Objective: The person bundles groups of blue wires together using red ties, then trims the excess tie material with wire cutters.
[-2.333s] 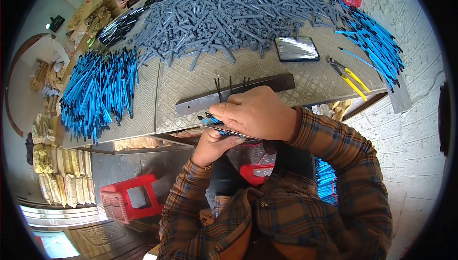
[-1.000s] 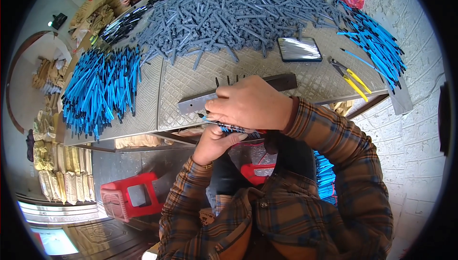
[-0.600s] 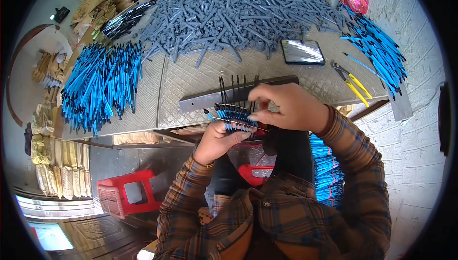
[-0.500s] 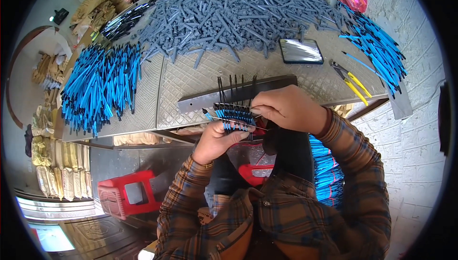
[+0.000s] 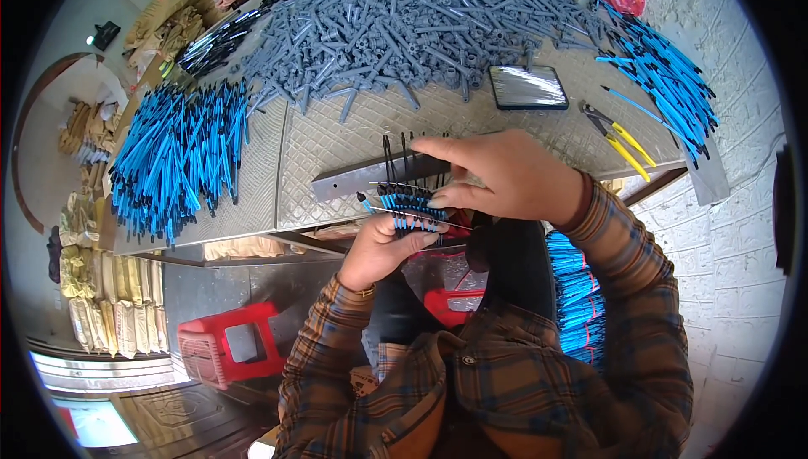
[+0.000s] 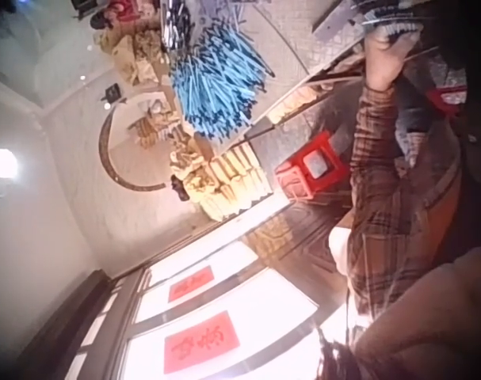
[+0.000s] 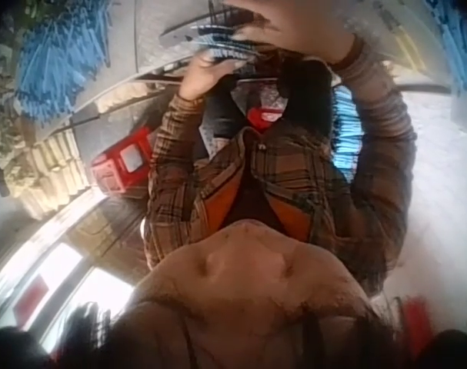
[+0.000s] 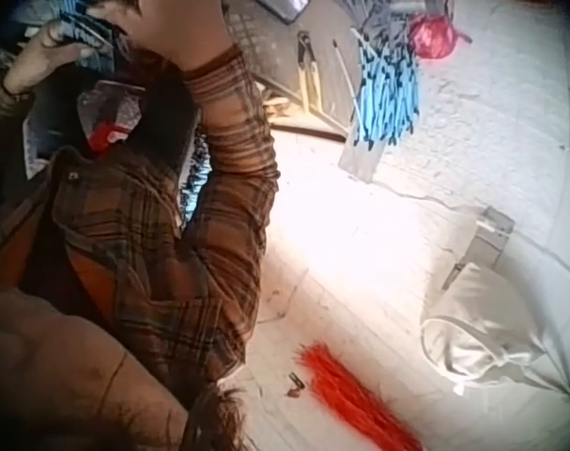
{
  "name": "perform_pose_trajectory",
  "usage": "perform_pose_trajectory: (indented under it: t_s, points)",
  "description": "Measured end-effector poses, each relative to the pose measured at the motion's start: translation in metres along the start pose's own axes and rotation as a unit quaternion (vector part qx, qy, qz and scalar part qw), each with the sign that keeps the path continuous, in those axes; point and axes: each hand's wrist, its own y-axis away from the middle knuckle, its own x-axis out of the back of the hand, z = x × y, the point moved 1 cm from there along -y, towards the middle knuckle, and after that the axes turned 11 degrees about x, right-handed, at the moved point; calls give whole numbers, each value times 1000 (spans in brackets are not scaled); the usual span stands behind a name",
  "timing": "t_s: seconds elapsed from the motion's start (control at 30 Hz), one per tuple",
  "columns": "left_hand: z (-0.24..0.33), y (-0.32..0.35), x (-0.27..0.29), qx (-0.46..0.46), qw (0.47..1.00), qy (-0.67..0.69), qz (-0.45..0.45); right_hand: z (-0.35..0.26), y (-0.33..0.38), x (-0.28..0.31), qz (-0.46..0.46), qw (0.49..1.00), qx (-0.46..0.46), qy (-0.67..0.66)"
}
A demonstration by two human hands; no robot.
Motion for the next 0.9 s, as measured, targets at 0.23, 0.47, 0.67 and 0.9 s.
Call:
perform_pose_trajectory:
  t_s: [0.23, 0.47, 0.67, 0.9]
  points:
    - [3, 0, -1, 0, 1000, 12, 8, 8, -32, -13, -21, 994, 109, -1]
    - [0, 3, -3, -3, 996, 88, 24, 7, -32, -11, -48, 995, 62, -66]
    - [-4, 3, -6, -19, 989, 141, 29, 14, -31, -15, -39, 988, 85, -120]
    - [-2, 3, -8, -32, 990, 136, 23, 10, -32, -3, -97, 977, 67, -179]
